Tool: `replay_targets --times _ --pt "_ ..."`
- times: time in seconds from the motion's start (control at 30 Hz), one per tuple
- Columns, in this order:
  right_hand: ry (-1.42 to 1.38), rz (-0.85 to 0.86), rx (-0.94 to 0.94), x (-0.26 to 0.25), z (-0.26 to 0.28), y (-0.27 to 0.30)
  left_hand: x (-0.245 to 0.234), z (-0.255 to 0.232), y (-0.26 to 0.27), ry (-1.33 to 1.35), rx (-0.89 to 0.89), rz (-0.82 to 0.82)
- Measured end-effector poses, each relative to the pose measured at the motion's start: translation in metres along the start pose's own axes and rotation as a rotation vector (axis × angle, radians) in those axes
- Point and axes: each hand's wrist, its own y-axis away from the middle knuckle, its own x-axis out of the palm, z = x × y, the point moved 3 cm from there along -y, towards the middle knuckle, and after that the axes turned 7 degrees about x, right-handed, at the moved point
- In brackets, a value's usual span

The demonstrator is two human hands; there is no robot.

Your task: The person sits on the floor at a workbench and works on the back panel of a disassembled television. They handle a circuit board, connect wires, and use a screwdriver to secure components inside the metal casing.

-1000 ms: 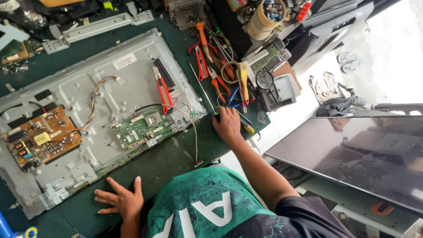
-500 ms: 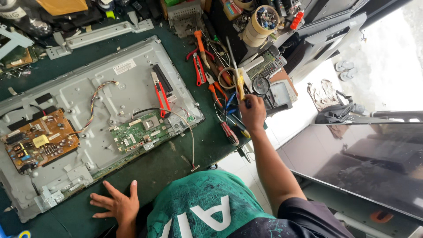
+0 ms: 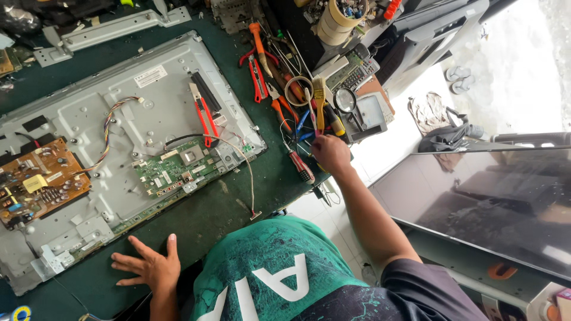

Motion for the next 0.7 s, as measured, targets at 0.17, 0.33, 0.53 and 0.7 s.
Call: replay_targets --times 0.17,0.33,0.53,0.7 --pt "-0.006 -0.224 0.097 0.039 -0.029 -0.001 0.003 0.003 -0.002 0.002 0.03 -0.021" --pt "-0.116 0.002 0.074 0.019 -0.005 0.01 0.008 0.008 -0.005 -0.01 0.057 -0.06" --pt "-0.123 -0.045 0.163 0.036 0.002 0.01 0.001 0.006 0.001 0.007 0.07 -0.056" --pt "-0.041 -0.121 0.002 0.044 0.006 0.01 0.0 0.008 0.002 0.008 0.115 -0.09"
